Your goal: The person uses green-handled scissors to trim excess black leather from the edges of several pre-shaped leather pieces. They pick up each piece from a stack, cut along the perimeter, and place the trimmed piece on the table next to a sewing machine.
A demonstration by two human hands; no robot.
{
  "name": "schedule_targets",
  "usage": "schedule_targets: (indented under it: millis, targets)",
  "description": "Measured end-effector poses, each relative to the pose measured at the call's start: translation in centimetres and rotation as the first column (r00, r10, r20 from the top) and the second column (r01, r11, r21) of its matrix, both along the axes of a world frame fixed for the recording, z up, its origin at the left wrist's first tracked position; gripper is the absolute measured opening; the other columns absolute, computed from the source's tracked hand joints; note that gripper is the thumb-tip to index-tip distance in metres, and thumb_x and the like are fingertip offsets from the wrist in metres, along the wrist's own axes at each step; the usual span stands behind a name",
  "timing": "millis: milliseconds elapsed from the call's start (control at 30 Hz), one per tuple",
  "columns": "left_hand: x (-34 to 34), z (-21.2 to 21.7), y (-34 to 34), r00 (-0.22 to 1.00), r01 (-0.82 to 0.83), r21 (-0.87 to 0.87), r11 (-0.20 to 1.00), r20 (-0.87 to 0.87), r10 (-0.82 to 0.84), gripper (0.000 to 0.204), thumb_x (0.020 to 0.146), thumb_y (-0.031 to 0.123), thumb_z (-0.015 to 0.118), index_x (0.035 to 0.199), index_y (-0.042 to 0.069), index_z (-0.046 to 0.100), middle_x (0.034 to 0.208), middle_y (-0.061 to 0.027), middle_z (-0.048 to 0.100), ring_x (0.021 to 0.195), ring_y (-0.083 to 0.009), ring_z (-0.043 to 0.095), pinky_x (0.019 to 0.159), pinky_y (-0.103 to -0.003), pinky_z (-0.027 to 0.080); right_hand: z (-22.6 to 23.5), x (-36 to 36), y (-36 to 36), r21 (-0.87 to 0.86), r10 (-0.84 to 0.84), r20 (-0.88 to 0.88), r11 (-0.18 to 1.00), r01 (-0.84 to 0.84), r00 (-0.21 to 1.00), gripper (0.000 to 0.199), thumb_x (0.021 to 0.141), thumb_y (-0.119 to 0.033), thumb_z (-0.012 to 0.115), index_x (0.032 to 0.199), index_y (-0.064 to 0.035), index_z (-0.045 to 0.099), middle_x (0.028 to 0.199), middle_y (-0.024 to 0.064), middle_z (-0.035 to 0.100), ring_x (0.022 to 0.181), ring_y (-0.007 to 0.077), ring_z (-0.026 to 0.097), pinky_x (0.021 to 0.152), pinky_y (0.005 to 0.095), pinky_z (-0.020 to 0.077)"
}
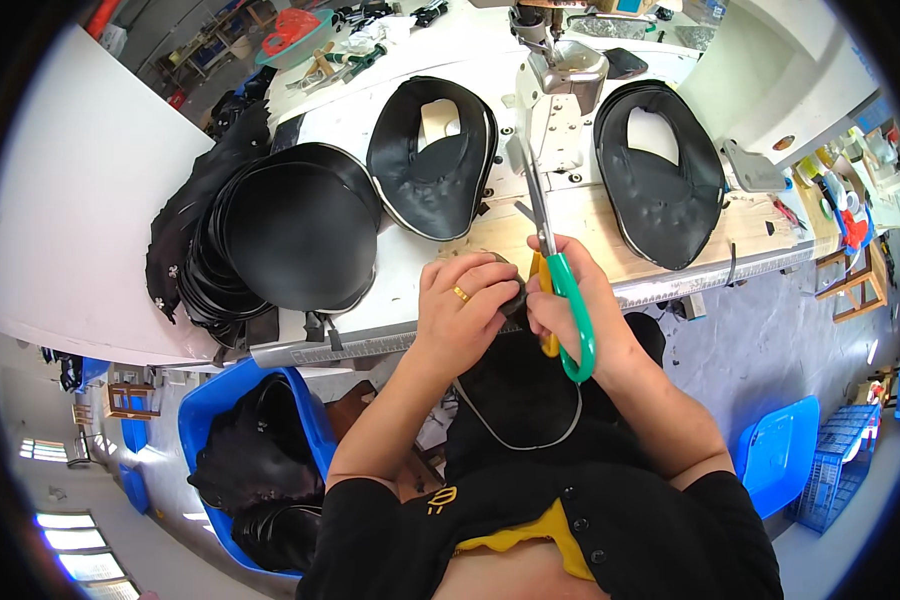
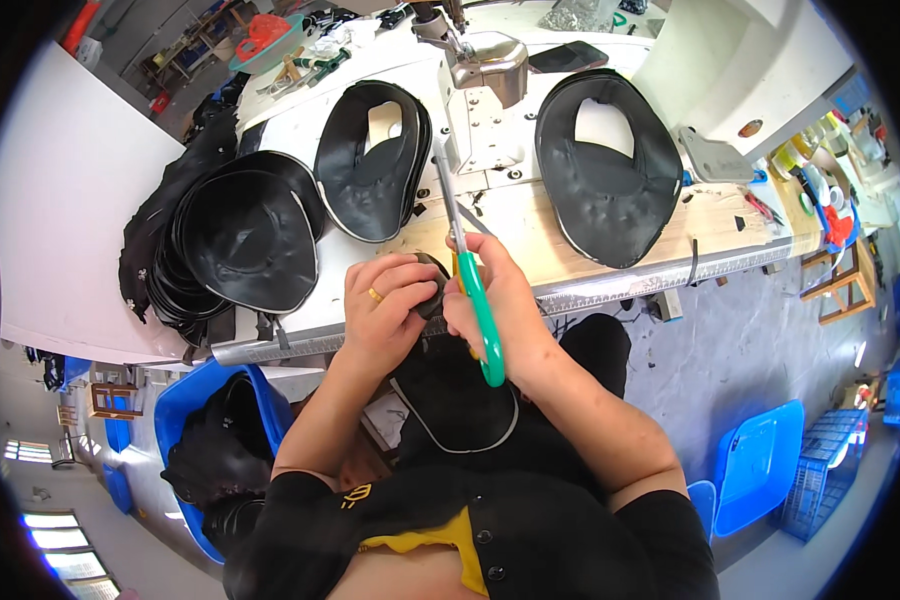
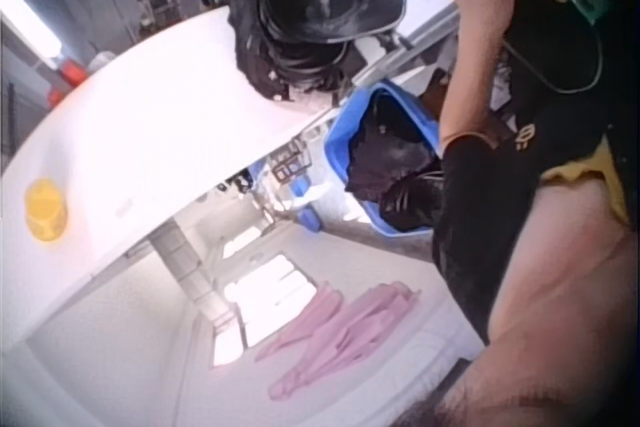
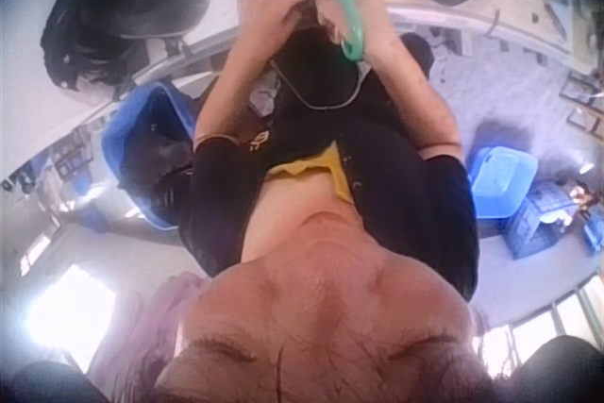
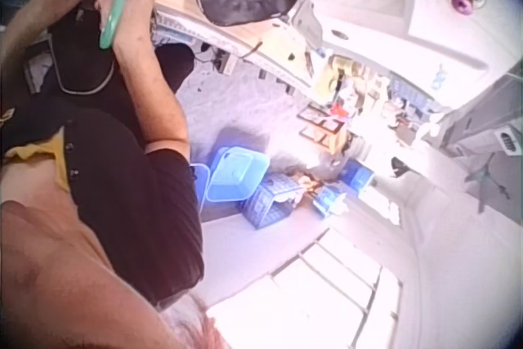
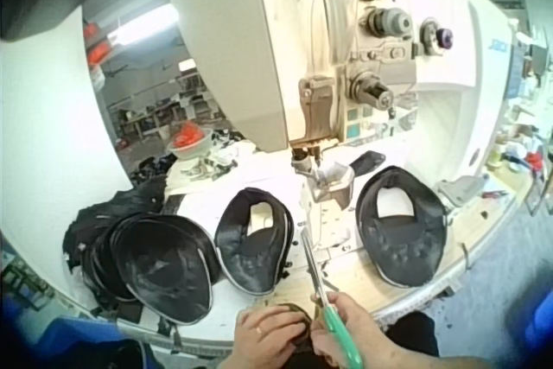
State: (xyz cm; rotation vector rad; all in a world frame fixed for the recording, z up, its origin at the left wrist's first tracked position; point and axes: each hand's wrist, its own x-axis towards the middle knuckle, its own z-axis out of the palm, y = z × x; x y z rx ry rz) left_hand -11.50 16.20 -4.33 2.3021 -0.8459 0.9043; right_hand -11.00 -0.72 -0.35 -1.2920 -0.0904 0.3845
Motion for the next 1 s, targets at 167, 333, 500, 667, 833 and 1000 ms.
schedule_targets:
  millis: [167,333,500,667,833,1000]
  targets:
    - [0.4,-0.9,-0.6,0.992,0.015,-0.061,0.998,0.124,-0.008,0.044,0.050,0.000,0.066,0.093,0.010,0.059,0.101,-0.0031,0.061,0.096,-0.0256,0.057,0.076,-0.037,0.040,0.7,-0.9,-0.3,0.236,0.005,-0.328,0.969,0.077,0.945,0.048,0.077,0.002,0.051,0.122,0.0017,0.035,0.066,0.0093,0.049,0.050,0.0176,0.048,0.047,0.0274,0.0390]
    - [-0.8,0.0,-1.4,0.983,0.114,-0.210,0.971,0.162,-0.080,0.034,0.056,-0.004,0.067,0.088,0.005,0.061,0.098,-0.0100,0.058,0.087,-0.0285,0.060,0.069,-0.037,0.047,0.8,-1.0,-0.3,0.225,-0.024,-0.322,0.969,0.101,0.946,0.049,0.078,0.000,0.052,0.123,0.0037,0.033,0.071,0.0116,0.050,0.053,0.0196,0.053,0.049,0.0292,0.0415]
    - [-1.3,1.5,-0.4,0.996,0.071,-0.122,0.990,0.056,-0.065,0.023,0.064,-0.003,0.070,0.084,0.002,0.060,0.094,-0.0115,0.059,0.079,-0.0283,0.060,0.065,-0.035,0.051,1.1,-0.7,-0.5,0.218,-0.023,-0.261,0.972,0.082,0.965,0.049,0.079,0.000,0.052,0.124,0.0026,0.033,0.074,0.0105,0.051,0.053,0.0177,0.053,0.049,0.0284,0.0429]
    - [-1.9,2.4,-0.6,0.985,-0.100,-0.208,0.973,-0.157,0.068,0.016,0.072,0.001,0.069,0.083,0.000,0.058,0.085,-0.0118,0.057,0.068,-0.0262,0.056,0.060,-0.032,0.048,0.6,-1.4,0.5,0.140,-0.102,-0.108,0.983,0.116,0.989,0.052,0.080,0.005,0.055,0.126,-0.0028,0.033,0.082,0.0086,0.053,0.058,0.0132,0.054,0.057,0.0250,0.0472]
    - [-1.4,1.9,-0.5,0.747,-0.253,-0.524,0.814,-0.640,-0.180,0.011,0.083,0.012,0.064,0.083,0.003,0.057,0.077,-0.0043,0.056,0.062,-0.0146,0.050,0.057,-0.023,0.040,-2.7,-2.2,2.9,0.090,-0.205,0.272,0.978,0.187,0.940,0.059,0.077,0.012,0.056,0.128,-0.0079,0.033,0.091,0.0050,0.050,0.073,0.0105,0.053,0.065,0.0229,0.0470]
    - [-1.4,1.7,-0.2,0.346,-0.515,-0.761,0.395,-0.606,-0.716,0.014,0.090,0.020,0.058,0.087,0.007,0.059,0.072,0.0041,0.055,0.059,-0.0040,0.044,0.054,-0.018,0.033,-4.1,-2.0,3.5,-0.086,-0.187,0.615,0.950,0.302,0.766,0.056,0.078,0.013,0.055,0.127,-0.0036,0.033,0.094,0.0057,0.051,0.080,0.0089,0.052,0.069,0.0212,0.0456]
